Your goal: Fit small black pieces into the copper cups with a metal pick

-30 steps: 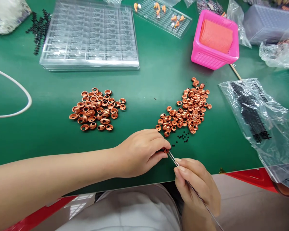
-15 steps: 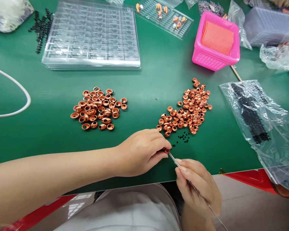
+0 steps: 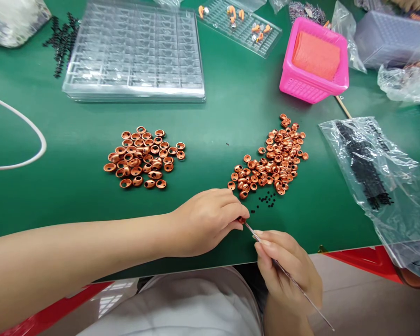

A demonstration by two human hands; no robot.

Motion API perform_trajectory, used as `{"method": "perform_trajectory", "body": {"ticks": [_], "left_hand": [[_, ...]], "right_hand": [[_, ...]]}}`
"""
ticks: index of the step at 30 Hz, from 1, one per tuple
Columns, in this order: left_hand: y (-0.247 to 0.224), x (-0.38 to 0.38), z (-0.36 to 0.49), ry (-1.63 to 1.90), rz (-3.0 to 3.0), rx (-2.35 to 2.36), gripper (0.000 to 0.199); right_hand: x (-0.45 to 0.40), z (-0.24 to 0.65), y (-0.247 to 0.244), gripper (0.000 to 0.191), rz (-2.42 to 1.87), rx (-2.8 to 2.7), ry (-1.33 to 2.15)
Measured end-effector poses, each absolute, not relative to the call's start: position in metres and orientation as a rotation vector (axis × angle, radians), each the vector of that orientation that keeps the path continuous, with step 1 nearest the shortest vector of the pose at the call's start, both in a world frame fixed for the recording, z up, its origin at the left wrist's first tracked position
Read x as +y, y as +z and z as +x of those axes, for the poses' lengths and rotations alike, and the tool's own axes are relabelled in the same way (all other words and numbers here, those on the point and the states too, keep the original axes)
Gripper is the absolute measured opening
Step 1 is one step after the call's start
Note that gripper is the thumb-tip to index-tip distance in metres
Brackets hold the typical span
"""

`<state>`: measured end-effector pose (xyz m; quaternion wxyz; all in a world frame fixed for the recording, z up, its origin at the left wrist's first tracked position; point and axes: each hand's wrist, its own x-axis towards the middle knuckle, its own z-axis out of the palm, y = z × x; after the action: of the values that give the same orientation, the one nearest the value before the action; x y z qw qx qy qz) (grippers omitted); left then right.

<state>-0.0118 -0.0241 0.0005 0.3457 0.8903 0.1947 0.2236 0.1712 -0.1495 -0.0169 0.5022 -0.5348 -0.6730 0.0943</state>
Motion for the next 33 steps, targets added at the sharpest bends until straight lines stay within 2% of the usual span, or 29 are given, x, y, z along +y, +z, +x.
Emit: {"method": "perform_trajectory", "body": {"ticks": [7, 21, 27, 33], "left_hand": [[0.0, -0.028, -0.012, 0.623, 2.345, 0.41, 0.015], [0.001, -0.033, -0.009, 0.584, 2.319, 0.437, 0.017], [0.012, -0.028, -0.012, 0.439, 2.283, 0.489, 0.012], [0.042, -0.01, -0.034, 0.064, 2.464, 0.75, 0.018]], "right_hand": [[-0.15, 0.174, -0.016, 0.036, -1.303, -1.511, 0.352], [-0.15, 0.179, -0.017, 0.042, -1.242, -1.644, 0.331], [-0.15, 0.179, -0.021, 0.036, -1.226, -1.392, 0.379], [-0.15, 0.181, -0.028, 0.03, -1.179, -1.249, 0.394]]}}
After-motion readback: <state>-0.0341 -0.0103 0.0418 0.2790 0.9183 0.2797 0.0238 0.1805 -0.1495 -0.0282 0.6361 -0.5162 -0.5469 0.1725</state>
